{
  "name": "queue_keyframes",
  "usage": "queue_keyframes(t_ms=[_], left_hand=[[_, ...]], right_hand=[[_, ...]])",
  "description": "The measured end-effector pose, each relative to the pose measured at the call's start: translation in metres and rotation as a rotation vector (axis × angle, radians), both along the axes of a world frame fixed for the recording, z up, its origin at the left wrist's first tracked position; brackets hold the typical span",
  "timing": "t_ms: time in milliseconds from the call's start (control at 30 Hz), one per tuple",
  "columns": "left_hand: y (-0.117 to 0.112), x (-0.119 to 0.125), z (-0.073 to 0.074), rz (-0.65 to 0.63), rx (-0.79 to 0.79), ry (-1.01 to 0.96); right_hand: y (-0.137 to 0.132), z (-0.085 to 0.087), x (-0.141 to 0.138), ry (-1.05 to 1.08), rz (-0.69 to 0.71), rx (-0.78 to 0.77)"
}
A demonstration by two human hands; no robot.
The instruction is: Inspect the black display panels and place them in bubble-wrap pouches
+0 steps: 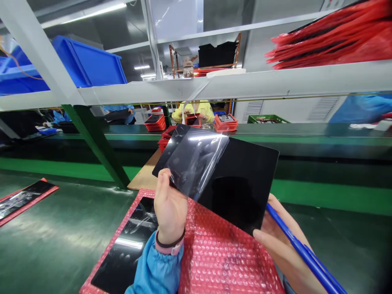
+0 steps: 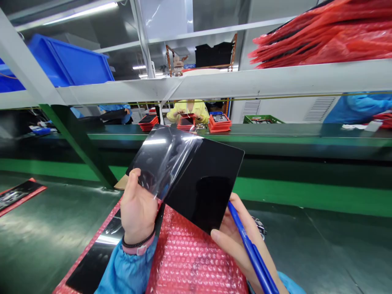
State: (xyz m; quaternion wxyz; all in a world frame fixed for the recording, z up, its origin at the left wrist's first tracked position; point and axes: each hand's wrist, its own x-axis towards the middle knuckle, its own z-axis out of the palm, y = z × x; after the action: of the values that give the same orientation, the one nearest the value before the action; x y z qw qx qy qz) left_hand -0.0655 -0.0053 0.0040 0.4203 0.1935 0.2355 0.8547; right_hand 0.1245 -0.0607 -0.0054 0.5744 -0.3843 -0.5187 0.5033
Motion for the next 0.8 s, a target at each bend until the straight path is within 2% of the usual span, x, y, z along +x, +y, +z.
queue_keyframes(t_ms=[100,200,333,433,567,800], left_hand=[[0.005,-0.007,-0.001,-0.033,0.008,0.005],[0.013,-0.014,-0.004,0.066,0.034,0.120],[0.023,-0.024,-0.005,0.213,0.039,0.201],[0.026,-0.029,-0.003,0.231,0.028,0.230],[0.027,-0.035,-0.002,0.192,-0.014,0.245],[0.031,-0.041,-0.012,0.244,0.017,0.330]], right_hand=[[0.002,0.001,0.002,0.037,0.026,-0.050],[0.000,0.007,0.002,0.028,0.016,-0.055],[-0.005,0.012,0.007,-0.132,-0.110,0.001],[-0.008,0.012,0.012,-0.203,-0.153,0.047],[-0.012,0.013,0.015,-0.192,-0.074,0.051],[-0.012,0.012,0.016,-0.159,0.042,-0.012]])
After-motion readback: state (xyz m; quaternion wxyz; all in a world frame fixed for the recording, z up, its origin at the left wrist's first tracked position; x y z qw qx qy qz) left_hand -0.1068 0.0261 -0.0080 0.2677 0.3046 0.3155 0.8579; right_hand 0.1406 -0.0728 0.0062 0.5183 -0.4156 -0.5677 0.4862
